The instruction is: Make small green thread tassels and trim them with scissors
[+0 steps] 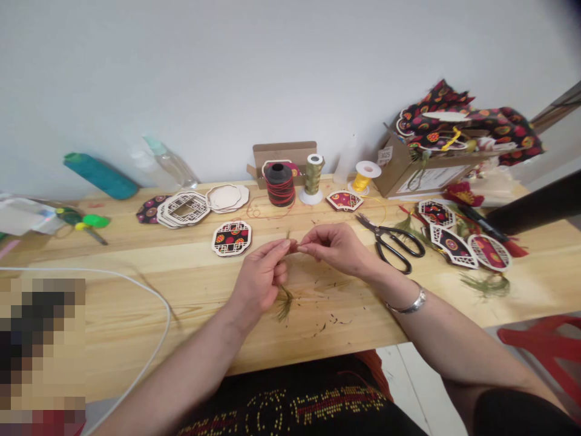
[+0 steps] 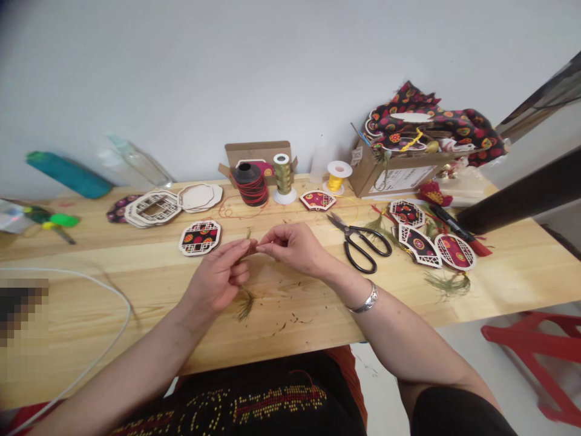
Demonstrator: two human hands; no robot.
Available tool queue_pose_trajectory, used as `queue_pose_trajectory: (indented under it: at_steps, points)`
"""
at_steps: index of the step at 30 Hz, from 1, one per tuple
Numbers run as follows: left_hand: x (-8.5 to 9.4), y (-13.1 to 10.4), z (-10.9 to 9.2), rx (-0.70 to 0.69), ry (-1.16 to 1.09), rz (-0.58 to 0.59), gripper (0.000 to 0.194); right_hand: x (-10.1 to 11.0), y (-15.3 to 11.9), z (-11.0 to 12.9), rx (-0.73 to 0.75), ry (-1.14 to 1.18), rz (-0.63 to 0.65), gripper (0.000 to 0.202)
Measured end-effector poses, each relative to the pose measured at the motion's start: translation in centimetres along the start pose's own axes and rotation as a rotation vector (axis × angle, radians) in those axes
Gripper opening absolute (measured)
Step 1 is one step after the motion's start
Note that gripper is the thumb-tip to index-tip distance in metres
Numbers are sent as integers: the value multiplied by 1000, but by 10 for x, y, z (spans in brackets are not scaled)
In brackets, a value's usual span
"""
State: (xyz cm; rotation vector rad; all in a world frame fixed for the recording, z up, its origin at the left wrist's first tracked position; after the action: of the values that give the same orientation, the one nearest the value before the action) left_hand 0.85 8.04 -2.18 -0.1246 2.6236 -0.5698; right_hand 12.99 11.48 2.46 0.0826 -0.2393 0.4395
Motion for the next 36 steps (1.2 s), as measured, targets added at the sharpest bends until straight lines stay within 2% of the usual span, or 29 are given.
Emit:
queue_pose_trajectory:
  at_steps: [8,14,36]
  points:
    - [-2,-3,-1,-16,99,19,21,1,-5,18,172,-273,-61,14]
    - [-4,-4,-2,-33,163,20,20,1,-5,20,206,-396,-62,14]
    - [-3,-2,5,20,221,35,22,7,-6,22,247,-465,-128,13]
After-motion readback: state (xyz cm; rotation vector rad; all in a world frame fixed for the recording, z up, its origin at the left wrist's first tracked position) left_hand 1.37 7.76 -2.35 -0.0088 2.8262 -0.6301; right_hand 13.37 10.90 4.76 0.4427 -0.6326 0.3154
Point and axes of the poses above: each hand's wrist, its own y-axis towards the middle knuckle, its own x-axis out of the back of the hand, z = x × y, the point moved 9 cm from there along y, towards the middle knuckle, and after that the axes turned 1 degree about -x, right-handed, at the moved point
